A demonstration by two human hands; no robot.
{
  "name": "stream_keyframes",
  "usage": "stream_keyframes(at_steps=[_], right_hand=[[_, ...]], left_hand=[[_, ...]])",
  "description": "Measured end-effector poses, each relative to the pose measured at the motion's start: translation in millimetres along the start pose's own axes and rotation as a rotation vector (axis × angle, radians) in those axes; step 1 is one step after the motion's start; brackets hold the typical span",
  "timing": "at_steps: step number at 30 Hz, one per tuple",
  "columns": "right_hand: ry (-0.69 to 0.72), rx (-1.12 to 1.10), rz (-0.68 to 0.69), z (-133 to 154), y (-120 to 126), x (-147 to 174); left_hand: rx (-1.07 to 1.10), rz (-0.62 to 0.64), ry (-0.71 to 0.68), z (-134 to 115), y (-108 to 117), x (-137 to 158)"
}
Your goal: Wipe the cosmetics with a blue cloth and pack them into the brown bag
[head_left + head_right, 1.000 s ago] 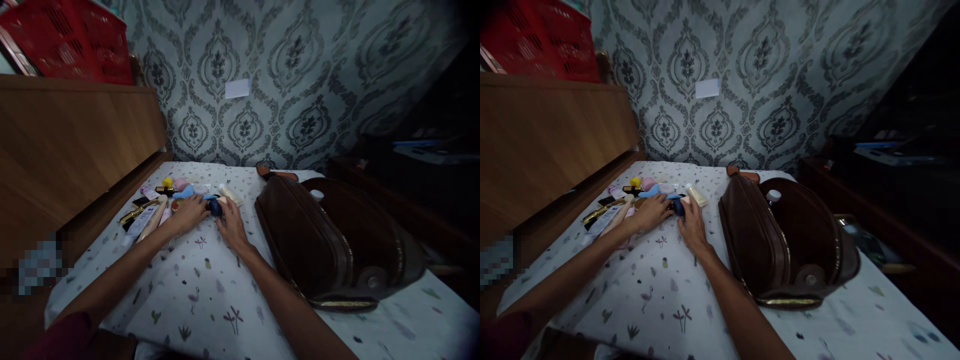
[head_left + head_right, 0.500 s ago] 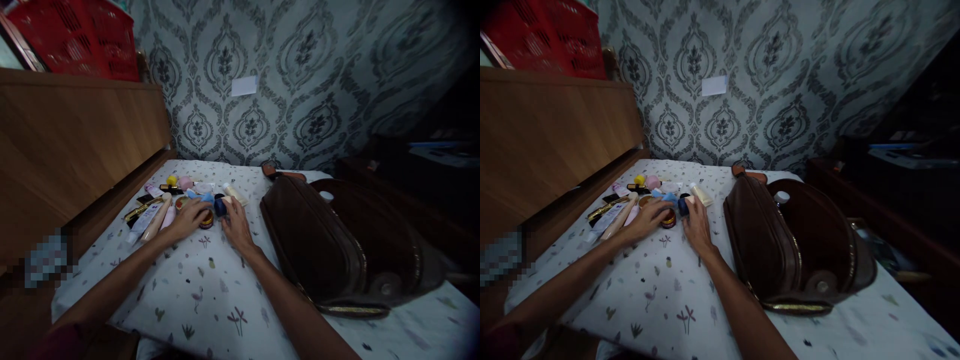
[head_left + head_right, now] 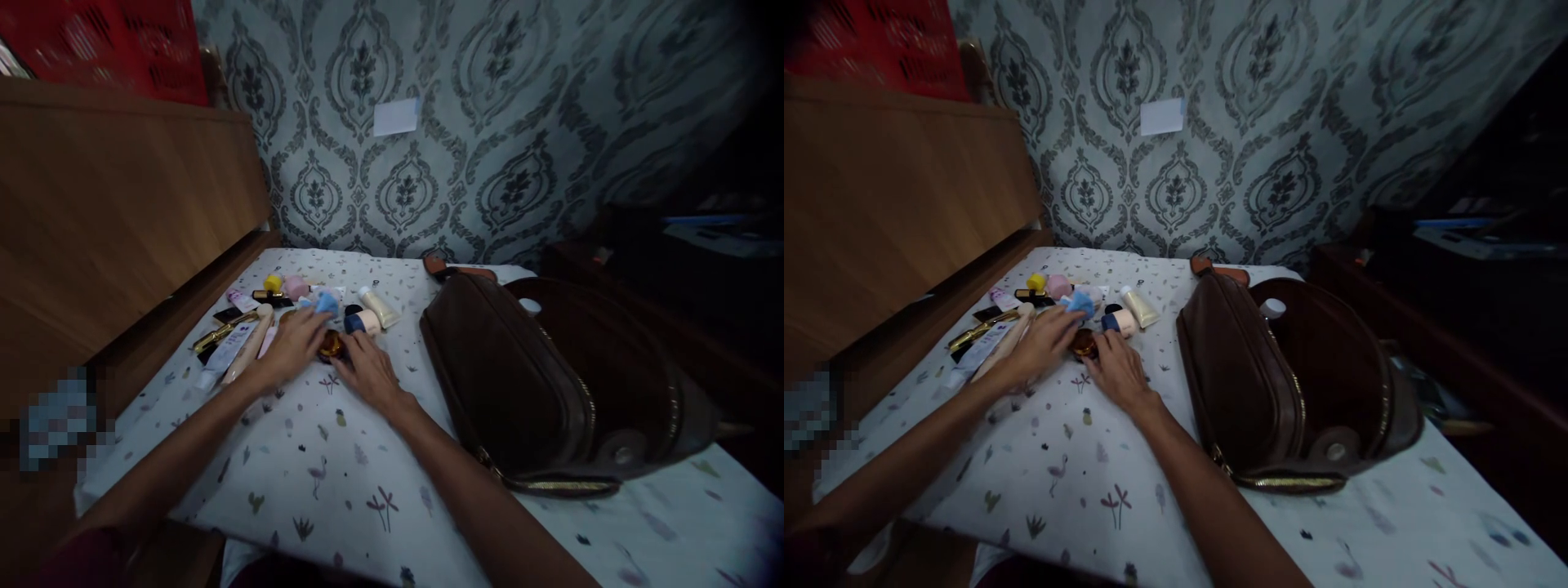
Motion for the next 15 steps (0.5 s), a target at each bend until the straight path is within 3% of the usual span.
stream_keyframes(at_steps=[2, 5, 11, 15], right_hand=[[-0.05, -0.014, 0.042, 2, -5, 3], [-0.098, -0.062, 0.095, 2, -12, 5], [-0.144, -0.2, 0.061, -6, -20, 7], [-0.223, -0.18, 0.056, -5, -24, 5]], left_hand=[[-0.064, 0.094, -0.093, -12, -8, 15], [-0.076, 0.135, -0.148, -13, -16, 31], [0.07, 0.129, -0.079, 0, -14, 39], [0.144, 0.1, -0.024, 0, -11, 39]])
Point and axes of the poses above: each hand's wrist, its own x-axis away from the middle knuckle, its own y-axis out of the back of the hand, z = x × y, the point moved 1 cm from there along -x, towards the middle knuckle, and after that the axes turned 13 degrees about -z, right-handed, at the moved point
